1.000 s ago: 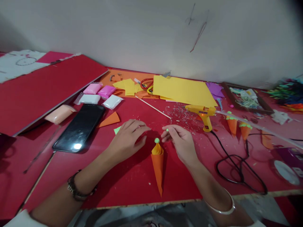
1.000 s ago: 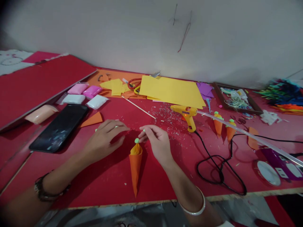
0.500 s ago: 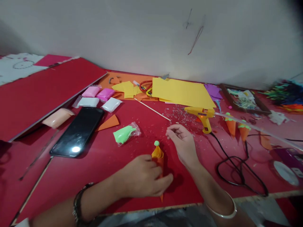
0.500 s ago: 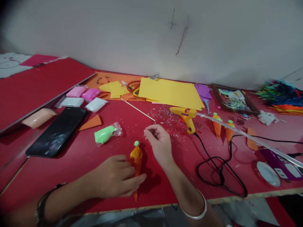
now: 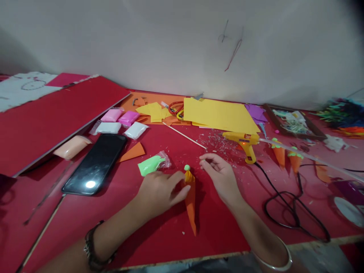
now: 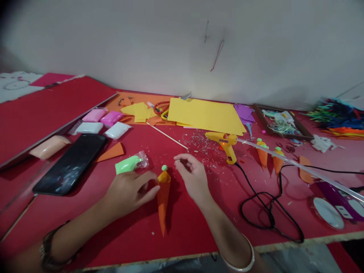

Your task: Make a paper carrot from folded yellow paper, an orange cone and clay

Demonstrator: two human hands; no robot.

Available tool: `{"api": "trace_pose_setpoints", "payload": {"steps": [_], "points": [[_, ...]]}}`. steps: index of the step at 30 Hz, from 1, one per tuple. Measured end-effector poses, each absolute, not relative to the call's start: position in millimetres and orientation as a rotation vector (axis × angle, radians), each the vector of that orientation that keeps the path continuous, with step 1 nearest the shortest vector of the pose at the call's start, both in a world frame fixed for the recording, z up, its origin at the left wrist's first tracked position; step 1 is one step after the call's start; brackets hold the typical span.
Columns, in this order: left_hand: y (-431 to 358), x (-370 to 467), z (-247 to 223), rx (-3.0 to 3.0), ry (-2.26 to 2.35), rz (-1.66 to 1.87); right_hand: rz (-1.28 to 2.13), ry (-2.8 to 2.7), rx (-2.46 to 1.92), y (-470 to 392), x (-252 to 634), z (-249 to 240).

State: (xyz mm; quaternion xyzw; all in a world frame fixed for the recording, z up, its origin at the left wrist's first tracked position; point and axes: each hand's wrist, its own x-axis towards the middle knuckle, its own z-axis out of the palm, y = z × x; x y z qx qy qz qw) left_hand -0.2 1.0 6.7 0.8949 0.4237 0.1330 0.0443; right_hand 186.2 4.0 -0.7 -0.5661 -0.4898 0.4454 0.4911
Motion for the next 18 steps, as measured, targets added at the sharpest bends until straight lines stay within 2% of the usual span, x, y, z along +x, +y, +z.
{"api": "trace_pose_setpoints", "payload": {"steps": [4,8,14,18], "points": [[-3.4,7.2,11.3,2.524,1.448,0.044,1.331,-1.233,-1.308,2.1,182.3,-4.8],[-12.0,17.3,10.4,2.485,1.418,-0.076,1.547,-1.050,-1.132,-1.4,170.6,-6.8],[-11.4,17.0,7.1,2.296,1.365,0.187,1.628,-0.722,-0.902,-1.1,166.0,-1.8],[-9.8,18.5,3.5,1.963,1.299,0.415,1.596,-0.663,-0.788,0.6,170.9,0.5]]}}
